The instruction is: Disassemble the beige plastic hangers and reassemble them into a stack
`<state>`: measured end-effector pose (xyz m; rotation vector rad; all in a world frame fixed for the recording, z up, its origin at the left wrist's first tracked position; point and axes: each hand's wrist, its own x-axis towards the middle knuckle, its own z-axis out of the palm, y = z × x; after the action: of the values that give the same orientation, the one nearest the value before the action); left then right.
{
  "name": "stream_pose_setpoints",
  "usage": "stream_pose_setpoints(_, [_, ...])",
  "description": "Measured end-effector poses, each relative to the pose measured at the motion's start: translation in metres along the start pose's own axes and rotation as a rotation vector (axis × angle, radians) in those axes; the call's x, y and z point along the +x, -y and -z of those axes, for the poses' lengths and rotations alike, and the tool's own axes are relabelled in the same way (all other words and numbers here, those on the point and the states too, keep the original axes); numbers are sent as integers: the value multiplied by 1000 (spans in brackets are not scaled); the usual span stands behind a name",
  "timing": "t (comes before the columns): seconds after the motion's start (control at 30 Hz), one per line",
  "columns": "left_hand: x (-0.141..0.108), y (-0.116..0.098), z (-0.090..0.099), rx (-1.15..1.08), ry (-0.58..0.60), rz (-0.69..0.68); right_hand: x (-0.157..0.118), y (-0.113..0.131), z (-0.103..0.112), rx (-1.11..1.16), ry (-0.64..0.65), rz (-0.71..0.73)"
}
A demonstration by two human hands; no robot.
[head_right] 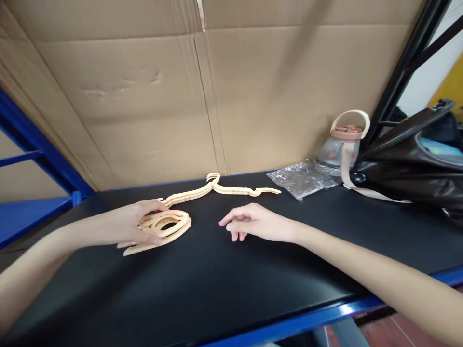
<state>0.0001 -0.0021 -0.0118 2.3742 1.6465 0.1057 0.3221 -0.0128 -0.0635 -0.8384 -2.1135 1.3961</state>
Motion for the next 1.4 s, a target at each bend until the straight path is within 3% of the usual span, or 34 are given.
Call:
stream_pose_setpoints(0.3, [-2, -12, -2, 179, 102, -42, 0, -2, 1, -23, 11, -6])
stream_pose_setpoints(0.7, [-4, -14, -3, 65, 130, -64, 3, -9, 4, -89, -7, 18])
stream_pose_setpoints(0.8, [-3, -15, -4, 95, 139, -63, 6, -16, 16, -287, -163, 60])
stream_pose_setpoints(0.9, [-3, -14, -5, 107, 132, -51, 9, -27, 41, -718, -507, 117])
stream_pose_setpoints(0.97, [-3, -13, -5, 96, 121, -43, 10, -35, 62, -977, -669, 94])
stream_pose_setpoints(1.1, [2, -2, -1, 25, 45, -84, 7, -49, 93, -1068, -623, 47])
stream_pose_setpoints(1.17, [7, 11, 1, 43, -88, -57, 5, -52, 101, -1087, -551, 40])
stream_pose_setpoints(1.27, [16, 38, 3, 254, -278, 21, 0, -52, 107, -1095, -427, 46])
stream_pose_setpoints(1.33, [20, 57, 4, 340, -258, 76, -3, -49, 110, -1094, -354, 23])
stream_pose_setpoints(1.4, [23, 72, 4, 290, -194, 96, -5, -47, 113, -1081, -292, -17])
